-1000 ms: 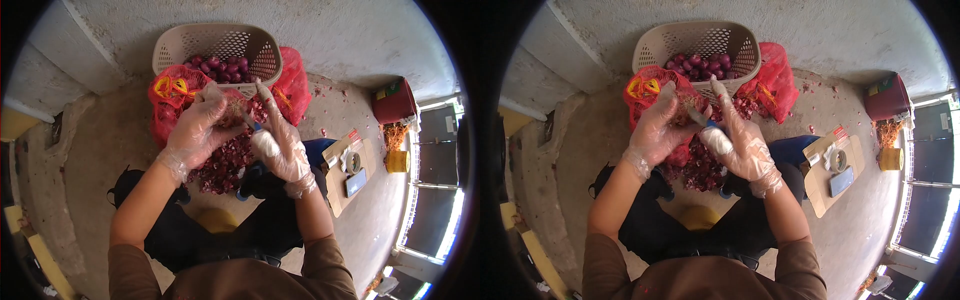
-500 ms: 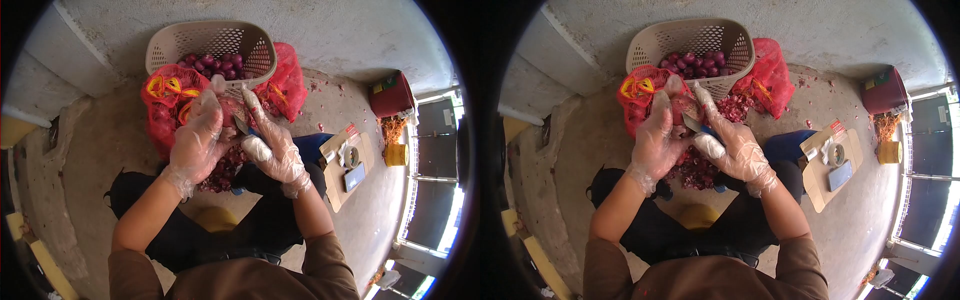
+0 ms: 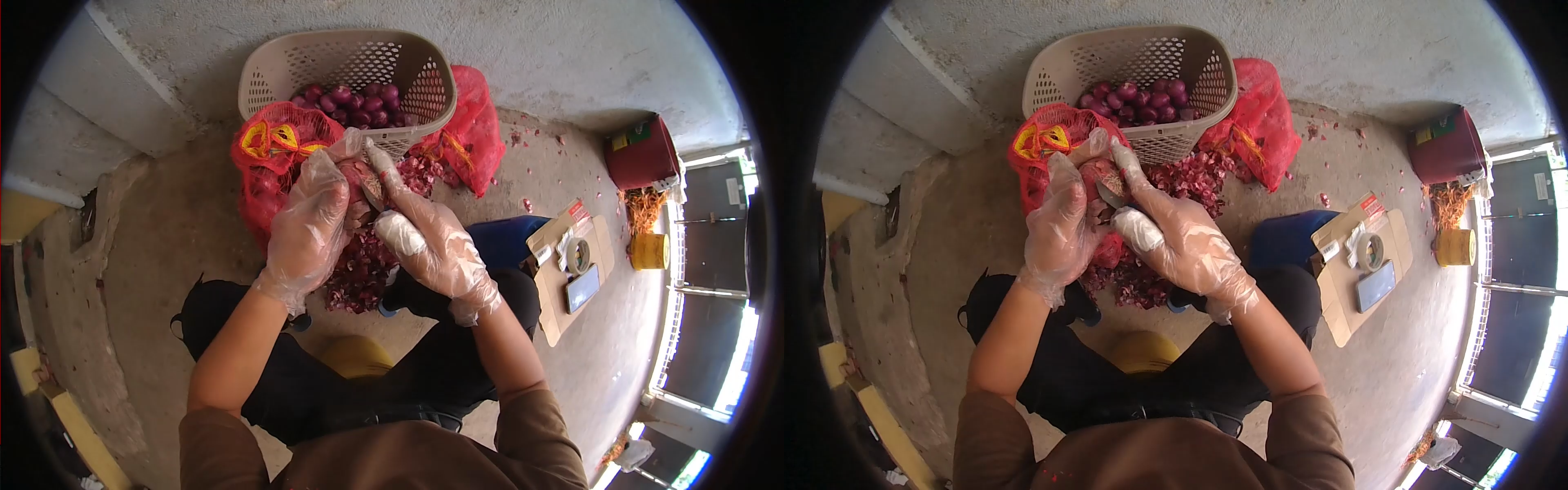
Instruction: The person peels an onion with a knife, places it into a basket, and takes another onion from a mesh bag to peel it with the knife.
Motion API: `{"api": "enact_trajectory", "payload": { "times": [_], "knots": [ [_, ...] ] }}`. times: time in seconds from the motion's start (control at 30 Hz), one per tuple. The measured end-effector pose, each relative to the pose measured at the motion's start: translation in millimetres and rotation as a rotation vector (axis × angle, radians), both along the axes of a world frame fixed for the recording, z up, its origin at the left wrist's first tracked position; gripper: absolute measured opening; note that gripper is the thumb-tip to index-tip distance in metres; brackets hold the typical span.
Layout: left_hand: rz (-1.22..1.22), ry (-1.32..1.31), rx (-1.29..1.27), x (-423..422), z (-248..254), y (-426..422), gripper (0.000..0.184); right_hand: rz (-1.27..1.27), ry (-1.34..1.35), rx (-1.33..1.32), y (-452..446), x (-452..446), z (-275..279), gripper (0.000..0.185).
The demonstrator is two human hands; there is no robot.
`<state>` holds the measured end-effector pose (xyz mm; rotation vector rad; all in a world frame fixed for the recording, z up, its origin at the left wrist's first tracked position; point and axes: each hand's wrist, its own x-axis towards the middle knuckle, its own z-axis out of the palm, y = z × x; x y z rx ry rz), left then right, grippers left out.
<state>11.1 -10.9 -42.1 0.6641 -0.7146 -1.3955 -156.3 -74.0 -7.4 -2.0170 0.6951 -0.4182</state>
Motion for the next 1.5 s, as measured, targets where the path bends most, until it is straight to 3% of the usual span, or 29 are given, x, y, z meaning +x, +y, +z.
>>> {"api": "enact_trajectory", "payload": {
  "times": [0.17, 0.37, 0.47, 0.53, 0.6, 0.7, 0.8, 0.9, 1.07, 1.2, 1.3, 1.5],
  "knots": [
    [0.02, 0.061, 0.073, 1, -6, 4, 0.067, -0.003, -0.077, 0.054, 1, -2, -7, 0.065],
    [-0.046, -0.041, 0.028, 9, -10, 3, 0.07, -0.021, -0.152, 0.071, 4, -3, -5, 0.06],
    [-0.077, 0.183, 0.092, 6, 1, 7, 0.058, -0.014, -0.204, 0.086, 4, -2, -6, 0.059],
    [-0.044, 0.132, 0.14, 3, 4, 6, 0.066, -0.022, -0.313, 0.13, 7, 2, -12, 0.057],
    [-0.024, 0.11, 0.151, 0, 5, 6, 0.07, -0.067, -0.302, 0.232, 10, 3, -9, 0.055],
    [-0.034, 0.136, 0.131, 1, 3, 5, 0.071, -0.083, -0.413, 0.672, 13, -1, -6, 0.054],
    [-0.053, 0.169, 0.104, 5, 1, 5, 0.068, -0.084, -0.466, 0.872, 14, 0, -1, 0.055],
    [-0.014, 0.153, 0.059, -1, 6, 8, 0.058, -0.051, -0.384, 0.765, 12, -5, 5, 0.06],
    [0.036, 0.097, -0.003, -3, 3, 7, 0.06, 0.033, -0.35, 0.574, 5, -8, 5, 0.068],
    [0.062, -0.132, -0.099, -1, -4, 5, 0.063, 0.007, -0.248, 0.593, 5, -12, 9, 0.07],
    [0.104, -0.323, -0.138, -2, -3, 8, 0.062, 0.017, -0.26, 0.43, 5, -12, 5, 0.069],
    [0.104, -0.605, -0.219, 10, 8, 11, 0.056, 0.007, -0.14, 0.356, 1, -13, 12, 0.065]
  ]
}}
